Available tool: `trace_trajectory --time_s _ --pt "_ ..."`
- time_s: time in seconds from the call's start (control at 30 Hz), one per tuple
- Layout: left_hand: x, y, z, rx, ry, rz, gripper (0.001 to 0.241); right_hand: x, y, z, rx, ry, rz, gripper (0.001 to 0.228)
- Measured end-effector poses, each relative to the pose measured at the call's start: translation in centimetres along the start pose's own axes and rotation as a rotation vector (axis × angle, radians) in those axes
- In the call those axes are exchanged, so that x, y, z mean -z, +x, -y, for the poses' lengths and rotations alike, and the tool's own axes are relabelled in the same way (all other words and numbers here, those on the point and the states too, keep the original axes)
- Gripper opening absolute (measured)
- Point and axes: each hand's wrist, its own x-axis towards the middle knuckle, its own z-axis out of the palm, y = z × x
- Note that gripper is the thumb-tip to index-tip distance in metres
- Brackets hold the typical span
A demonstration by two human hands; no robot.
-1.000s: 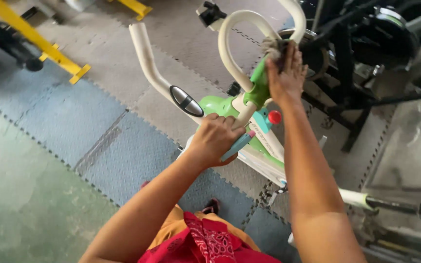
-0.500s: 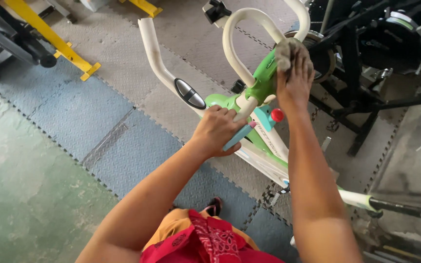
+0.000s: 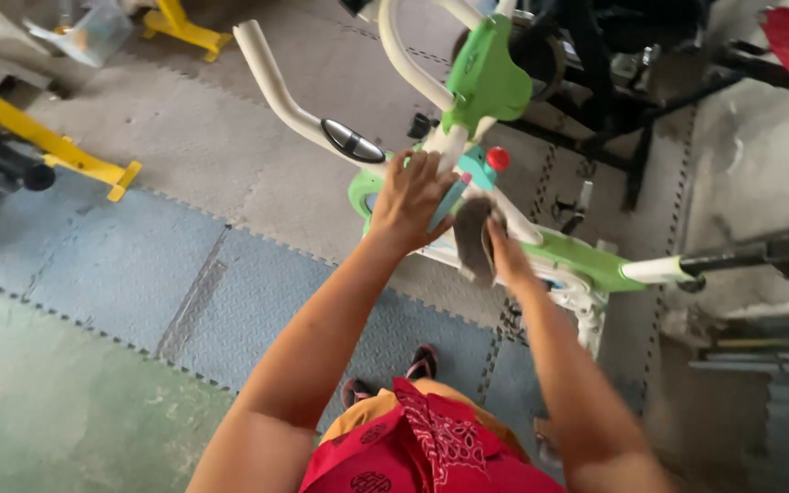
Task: Cleaning and wiping down various gym machines using a spray bottle and a cloth.
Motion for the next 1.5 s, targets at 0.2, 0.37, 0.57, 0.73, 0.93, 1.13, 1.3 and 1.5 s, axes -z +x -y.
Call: trace_trajectory --time_s 0.2,0.37,0.57,0.73,0.93,1.13,1.3,1.5 --pt "-3.1 -5.5 -1.7 -0.123 -0.058 -0.146 0.047 -2.4 -10.0 -8.1 -0.354 0.713 -0.092 0.068" --pt "-12.5 -13.6 -2.3 0.066 -0.594 -0.088 0.058 -2.7 -10.8 -7.6 -0.435 0.882 -0.071 0.061" --pt "-19.6 -15.9 -3.6 0.494 -0.854 0.151 0.038 -3.5 -6.4 -7.4 -0.419 0.925 0.111 0.057" --pt "-20.3 -9.0 -3.7 0.598 -0.537 0.278 0.044 -1.7 -0.3 -7.8 -0.498 0.849 0.271 0.054" --pt "-23.0 -1.7 -3.6 0.695 -0.440 0.303 0.041 2.1 6.4 -3.1 -0.665 0.939 0.424 0.060" --pt "-22.8 -1.0 -4.6 0.686 -0.427 0.210 0.049 2.5 17.7 -3.9 -0.807 1.195 0.364 0.066" --pt "-19.6 -1.9 -6.3 0.762 -0.483 0.102 0.045 -1.2 24.9 -4.0 -0.774 1.790 0.145 0.057" --pt "-20.0 -2.5 -7.0 0.832 -0.514 0.049 0.041 -3.8 25.2 -3.1 -0.677 1.651 -0.075 0.049"
